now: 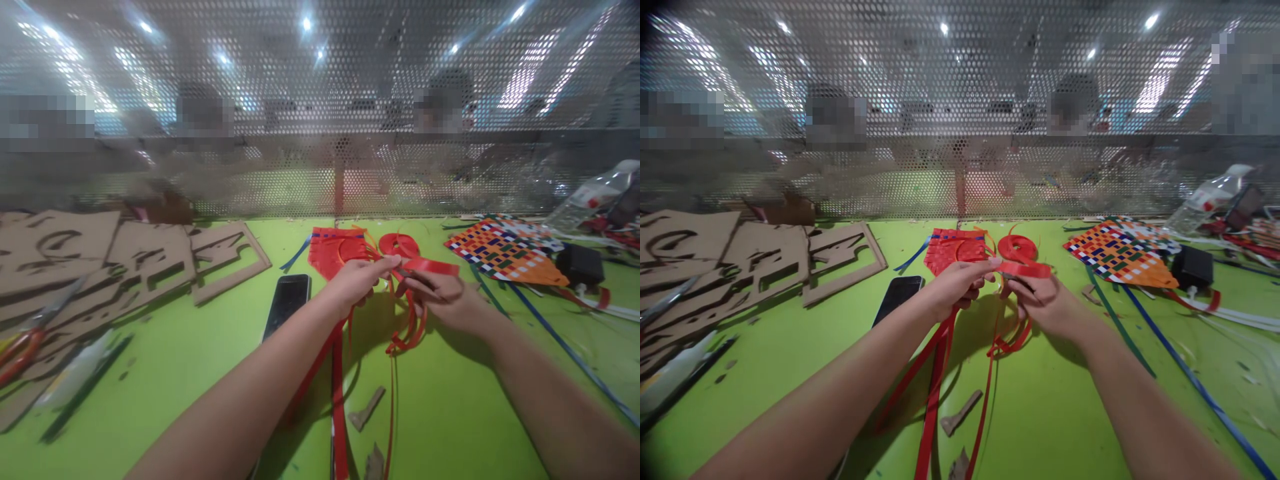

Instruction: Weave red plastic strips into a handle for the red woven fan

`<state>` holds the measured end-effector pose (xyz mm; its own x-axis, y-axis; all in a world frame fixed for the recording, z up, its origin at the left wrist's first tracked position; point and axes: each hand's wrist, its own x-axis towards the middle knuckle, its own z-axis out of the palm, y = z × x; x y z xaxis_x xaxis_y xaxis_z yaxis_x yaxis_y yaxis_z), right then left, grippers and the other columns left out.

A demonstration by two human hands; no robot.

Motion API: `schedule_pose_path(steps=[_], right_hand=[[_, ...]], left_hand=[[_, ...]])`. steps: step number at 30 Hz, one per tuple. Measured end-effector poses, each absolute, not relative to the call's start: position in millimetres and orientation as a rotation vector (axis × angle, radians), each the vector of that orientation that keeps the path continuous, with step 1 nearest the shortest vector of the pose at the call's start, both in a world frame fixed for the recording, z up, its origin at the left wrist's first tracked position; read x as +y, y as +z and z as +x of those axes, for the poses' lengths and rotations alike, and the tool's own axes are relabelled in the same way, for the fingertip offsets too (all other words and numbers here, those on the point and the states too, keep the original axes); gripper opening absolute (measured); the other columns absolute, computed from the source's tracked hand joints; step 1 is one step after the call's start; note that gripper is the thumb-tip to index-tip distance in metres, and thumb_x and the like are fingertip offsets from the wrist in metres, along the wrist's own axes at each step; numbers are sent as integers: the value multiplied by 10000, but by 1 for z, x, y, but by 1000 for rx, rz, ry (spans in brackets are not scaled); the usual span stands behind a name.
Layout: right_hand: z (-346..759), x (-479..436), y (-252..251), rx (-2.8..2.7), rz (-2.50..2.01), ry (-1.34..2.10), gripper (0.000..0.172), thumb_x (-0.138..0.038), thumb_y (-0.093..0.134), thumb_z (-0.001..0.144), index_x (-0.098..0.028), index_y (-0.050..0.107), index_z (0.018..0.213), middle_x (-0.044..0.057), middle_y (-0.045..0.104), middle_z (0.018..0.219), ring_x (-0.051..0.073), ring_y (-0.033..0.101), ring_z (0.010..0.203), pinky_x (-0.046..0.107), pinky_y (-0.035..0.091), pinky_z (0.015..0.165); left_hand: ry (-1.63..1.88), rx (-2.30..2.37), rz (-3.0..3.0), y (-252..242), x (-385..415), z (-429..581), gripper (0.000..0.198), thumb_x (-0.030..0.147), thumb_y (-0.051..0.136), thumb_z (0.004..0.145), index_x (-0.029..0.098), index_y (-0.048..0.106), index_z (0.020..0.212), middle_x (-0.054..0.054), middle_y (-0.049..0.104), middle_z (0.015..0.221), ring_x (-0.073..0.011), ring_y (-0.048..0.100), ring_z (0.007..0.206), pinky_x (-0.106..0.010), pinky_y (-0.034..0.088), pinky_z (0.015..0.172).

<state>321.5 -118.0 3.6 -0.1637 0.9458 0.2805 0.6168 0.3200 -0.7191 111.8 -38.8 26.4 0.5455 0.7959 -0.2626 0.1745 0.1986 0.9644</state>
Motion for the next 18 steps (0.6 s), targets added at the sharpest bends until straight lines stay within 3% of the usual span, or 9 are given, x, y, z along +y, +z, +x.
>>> schedule_pose_path(steps=[6, 9, 11, 15, 18], right_hand=[[324, -115, 11, -1812, -1409, 742, 529, -484, 541, 1082, -385, 531, 1602, 23, 736, 769, 209, 657, 595, 339, 554, 568], [325, -114, 11, -1841, -1409, 661, 528, -507, 537, 1084, -381, 537, 1596, 47, 779, 988, 223, 710, 765, 370, 594, 740], [324, -114, 11, -1846, -1414, 570, 535, -518, 552, 1077, -357, 552, 1587, 57, 785, 1033, 245, 731, 890, 391, 592, 866], [321, -113, 6, -1800, -1480, 446, 558, -538, 572, 1063, -317, 557, 1575, 83, 800, 1111, 270, 751, 914, 380, 606, 811], [322, -112, 2, -1831, -1472, 379, 510, -532, 576, 1059, -289, 634, 1504, 112, 759, 1346, 334, 740, 1136, 413, 617, 891]], left_hand=[[545, 825, 1312, 27, -44, 115, 286, 366, 673, 946, 195, 585, 735, 76, 377, 561, -78, 294, 470, -229, 197, 461], [555, 781, 1309, 29, -47, 117, 306, 339, 611, 980, 204, 536, 716, 74, 371, 560, -81, 299, 470, -222, 215, 464], [573, 754, 1306, 30, -48, 118, 349, 355, 588, 993, 214, 473, 695, 74, 361, 563, -80, 300, 469, -219, 223, 464], [600, 723, 1309, 30, -50, 118, 377, 363, 531, 1017, 220, 417, 688, 71, 348, 564, -77, 296, 463, -215, 223, 467], [617, 720, 1325, 28, -50, 119, 389, 377, 520, 1021, 225, 391, 687, 71, 335, 572, -78, 297, 467, -219, 229, 470]])
